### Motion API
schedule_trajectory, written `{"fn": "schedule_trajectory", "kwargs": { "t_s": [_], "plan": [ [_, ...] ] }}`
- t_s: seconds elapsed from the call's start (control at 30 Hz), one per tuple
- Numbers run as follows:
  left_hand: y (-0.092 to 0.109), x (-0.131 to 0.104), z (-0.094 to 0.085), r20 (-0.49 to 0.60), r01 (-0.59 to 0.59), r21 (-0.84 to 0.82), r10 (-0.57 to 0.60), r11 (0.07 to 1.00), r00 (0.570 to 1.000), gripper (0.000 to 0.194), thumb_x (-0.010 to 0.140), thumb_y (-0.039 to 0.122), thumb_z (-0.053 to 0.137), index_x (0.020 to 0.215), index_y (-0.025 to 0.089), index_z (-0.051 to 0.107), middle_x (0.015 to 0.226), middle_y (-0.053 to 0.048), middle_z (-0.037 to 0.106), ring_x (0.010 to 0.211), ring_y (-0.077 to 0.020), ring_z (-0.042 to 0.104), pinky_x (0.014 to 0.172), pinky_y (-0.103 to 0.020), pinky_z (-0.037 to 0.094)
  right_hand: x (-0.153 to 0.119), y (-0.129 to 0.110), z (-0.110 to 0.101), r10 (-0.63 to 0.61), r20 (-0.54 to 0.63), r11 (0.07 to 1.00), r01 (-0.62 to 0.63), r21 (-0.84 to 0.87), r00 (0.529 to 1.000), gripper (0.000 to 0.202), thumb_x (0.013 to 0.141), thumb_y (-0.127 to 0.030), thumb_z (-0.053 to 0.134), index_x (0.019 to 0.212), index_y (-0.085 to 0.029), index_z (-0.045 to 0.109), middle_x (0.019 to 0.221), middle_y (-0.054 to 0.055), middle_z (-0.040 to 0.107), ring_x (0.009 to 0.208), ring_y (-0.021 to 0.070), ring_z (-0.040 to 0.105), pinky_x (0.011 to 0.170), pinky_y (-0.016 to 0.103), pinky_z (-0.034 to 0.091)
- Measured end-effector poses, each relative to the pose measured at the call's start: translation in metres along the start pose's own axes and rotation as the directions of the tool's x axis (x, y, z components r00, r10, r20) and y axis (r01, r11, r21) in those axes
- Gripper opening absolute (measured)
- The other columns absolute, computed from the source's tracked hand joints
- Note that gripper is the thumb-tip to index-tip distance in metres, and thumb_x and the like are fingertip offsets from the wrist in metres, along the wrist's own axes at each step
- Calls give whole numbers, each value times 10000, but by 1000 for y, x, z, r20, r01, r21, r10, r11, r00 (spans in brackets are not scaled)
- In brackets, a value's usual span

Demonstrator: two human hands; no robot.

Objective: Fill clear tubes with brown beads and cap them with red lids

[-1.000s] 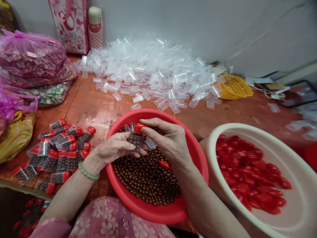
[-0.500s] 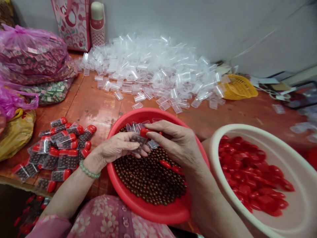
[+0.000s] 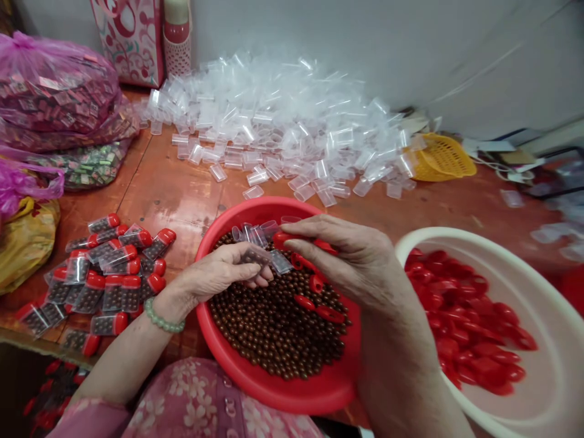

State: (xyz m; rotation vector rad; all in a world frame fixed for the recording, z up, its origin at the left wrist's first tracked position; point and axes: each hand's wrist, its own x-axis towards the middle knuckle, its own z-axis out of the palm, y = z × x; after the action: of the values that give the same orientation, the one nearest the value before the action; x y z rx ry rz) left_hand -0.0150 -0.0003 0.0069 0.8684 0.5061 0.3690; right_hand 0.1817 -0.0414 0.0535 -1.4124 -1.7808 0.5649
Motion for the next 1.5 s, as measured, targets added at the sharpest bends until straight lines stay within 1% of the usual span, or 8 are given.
{"fn": "schedule_trajectory", "kwargs": {
  "t_s": [0.1,0.2,0.47,0.7,0.9,1.1,1.4,1.5],
  "plan": [
    [-1,1,0,-10,-12,-15,11,1000,1000,314,774,323,712,1000,126,621,904,-66,663,823,-135,618,761,-271,440,-2,-2,20,107,-136,981,-82,176,985,171,823,-179,683,970,-248,737,912,8,754,822,150,699,775,291,566],
    [-4,3,-1,-2,-48,-65,48,997,999,355,740,323,743,1022,138,631,905,-53,660,849,-137,606,799,-278,435,-6,-4,39,182,-168,946,-126,297,969,165,822,-187,686,965,-249,741,910,6,752,834,149,696,788,301,565],
    [-4,3,1,-30,-100,-49,99,994,995,304,746,315,727,966,139,616,837,-23,606,788,-116,562,734,-257,425,-12,-2,57,220,-231,936,-138,324,948,149,809,-209,705,952,-244,733,907,14,740,837,155,690,794,324,560],
    [-4,0,2,-42,-176,5,176,984,984,279,785,353,689,940,134,612,812,-6,585,749,-102,528,718,-240,418,-19,9,55,-2,-162,991,23,132,987,175,863,-263,656,1037,-241,658,949,42,702,813,178,681,731,339,566],
    [-7,3,1,-53,-149,-120,144,982,988,357,738,409,745,928,128,635,788,-12,612,736,-108,564,731,-242,441,-21,10,57,-272,41,922,273,-273,961,792,722,-435,775,1362,-190,378,1163,163,614,1058,327,619,835,493,555],
    [-9,5,1,-58,-155,-142,148,978,987,398,717,397,769,978,117,662,824,-28,639,781,-128,576,797,-275,457,-17,9,67,-391,13,795,345,-498,920,619,791,-295,649,1318,-135,367,1039,173,621,909,294,614,732,439,546],
    [-8,2,0,-24,-149,-221,147,964,989,426,686,440,800,960,133,686,771,-24,664,707,-124,610,735,-261,499,-17,6,63,-376,55,763,342,-548,925,663,777,-348,630,1347,-182,334,1010,142,641,865,296,618,757,438,481],
    [-7,4,1,-48,-103,-240,94,965,994,461,814,583,617,870,134,702,653,-34,651,622,-138,609,682,-284,521,-17,6,64,-369,54,778,340,-528,928,682,778,-373,650,1353,-196,330,1048,150,639,905,302,625,774,436,491]
  ]
}}
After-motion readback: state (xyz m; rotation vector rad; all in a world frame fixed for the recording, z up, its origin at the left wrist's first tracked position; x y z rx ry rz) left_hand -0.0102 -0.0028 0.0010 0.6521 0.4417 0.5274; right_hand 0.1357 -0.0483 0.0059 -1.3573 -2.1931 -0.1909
